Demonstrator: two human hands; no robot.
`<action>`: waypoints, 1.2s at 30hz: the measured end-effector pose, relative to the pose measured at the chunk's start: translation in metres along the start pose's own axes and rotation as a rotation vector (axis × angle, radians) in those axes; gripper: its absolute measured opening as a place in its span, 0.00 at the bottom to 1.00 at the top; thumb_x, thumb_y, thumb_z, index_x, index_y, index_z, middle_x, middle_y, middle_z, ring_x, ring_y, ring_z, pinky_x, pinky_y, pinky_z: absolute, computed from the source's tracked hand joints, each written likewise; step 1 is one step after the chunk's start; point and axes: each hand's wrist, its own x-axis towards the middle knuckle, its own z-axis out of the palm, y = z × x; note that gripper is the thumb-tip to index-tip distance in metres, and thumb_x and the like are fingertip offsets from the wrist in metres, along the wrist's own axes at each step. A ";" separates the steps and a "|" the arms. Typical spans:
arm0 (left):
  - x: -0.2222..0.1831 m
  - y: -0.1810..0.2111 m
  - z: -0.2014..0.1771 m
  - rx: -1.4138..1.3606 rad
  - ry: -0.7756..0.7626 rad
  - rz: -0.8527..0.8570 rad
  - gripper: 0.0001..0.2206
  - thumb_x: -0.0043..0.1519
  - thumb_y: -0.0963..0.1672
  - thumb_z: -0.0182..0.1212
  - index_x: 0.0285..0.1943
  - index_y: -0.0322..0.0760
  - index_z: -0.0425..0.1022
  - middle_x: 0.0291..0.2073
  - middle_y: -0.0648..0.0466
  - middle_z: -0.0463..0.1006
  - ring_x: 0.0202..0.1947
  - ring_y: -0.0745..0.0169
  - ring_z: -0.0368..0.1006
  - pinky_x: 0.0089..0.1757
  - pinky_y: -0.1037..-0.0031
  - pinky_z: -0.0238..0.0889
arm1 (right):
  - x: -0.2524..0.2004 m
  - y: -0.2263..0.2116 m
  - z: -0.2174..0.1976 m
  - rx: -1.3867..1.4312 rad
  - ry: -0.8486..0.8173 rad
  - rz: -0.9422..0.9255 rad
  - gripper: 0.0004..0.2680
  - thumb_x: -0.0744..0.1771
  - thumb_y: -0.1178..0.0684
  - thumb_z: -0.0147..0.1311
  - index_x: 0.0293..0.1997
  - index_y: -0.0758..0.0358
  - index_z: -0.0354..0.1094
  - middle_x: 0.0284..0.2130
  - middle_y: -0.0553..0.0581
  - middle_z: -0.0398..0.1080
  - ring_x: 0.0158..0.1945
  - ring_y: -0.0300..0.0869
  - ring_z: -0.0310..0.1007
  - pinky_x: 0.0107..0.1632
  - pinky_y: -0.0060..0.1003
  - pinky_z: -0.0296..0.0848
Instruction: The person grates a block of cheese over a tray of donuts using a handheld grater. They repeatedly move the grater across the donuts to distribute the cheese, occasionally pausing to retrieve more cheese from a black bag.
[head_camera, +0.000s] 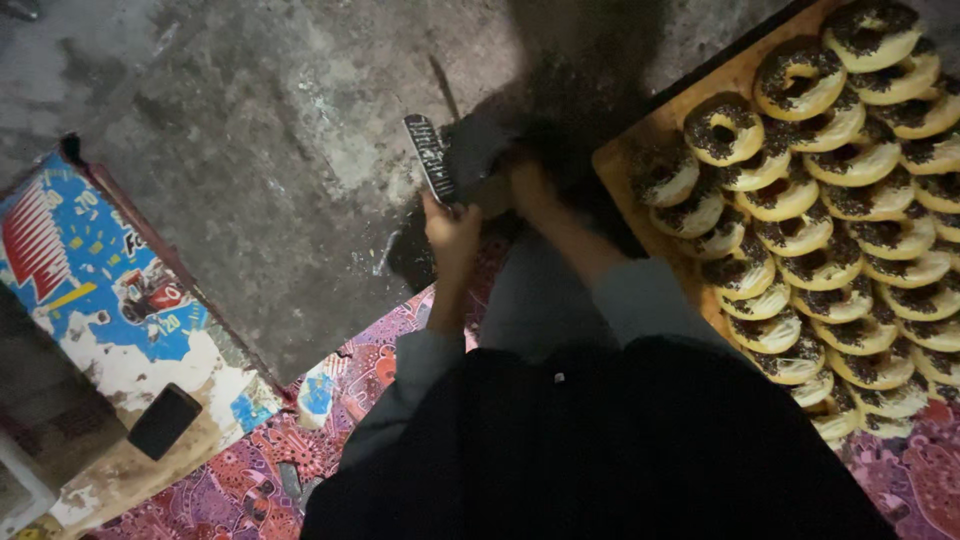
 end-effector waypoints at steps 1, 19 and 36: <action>0.000 -0.001 -0.001 -0.007 0.006 0.019 0.24 0.54 0.40 0.66 0.61 0.33 0.66 0.28 0.57 0.73 0.27 0.69 0.68 0.32 0.73 0.67 | 0.006 0.010 0.006 -0.174 -0.070 0.051 0.10 0.69 0.58 0.46 0.53 0.66 0.72 0.50 0.68 0.74 0.54 0.58 0.74 0.59 0.51 0.71; 0.044 -0.013 -0.008 -0.035 -0.050 0.207 0.23 0.53 0.35 0.68 0.57 0.31 0.66 0.36 0.54 0.75 0.34 0.68 0.70 0.36 0.72 0.67 | 0.077 0.039 -0.031 -0.124 -0.124 0.082 0.29 0.63 0.35 0.57 0.68 0.60 0.57 0.67 0.64 0.57 0.69 0.57 0.56 0.68 0.47 0.54; 0.073 0.005 0.020 0.112 -0.037 0.125 0.20 0.52 0.39 0.68 0.52 0.29 0.68 0.34 0.47 0.79 0.32 0.57 0.75 0.37 0.66 0.71 | 0.056 0.020 -0.017 0.082 -0.052 0.093 0.17 0.71 0.48 0.42 0.69 0.53 0.61 0.67 0.67 0.59 0.67 0.59 0.60 0.65 0.51 0.59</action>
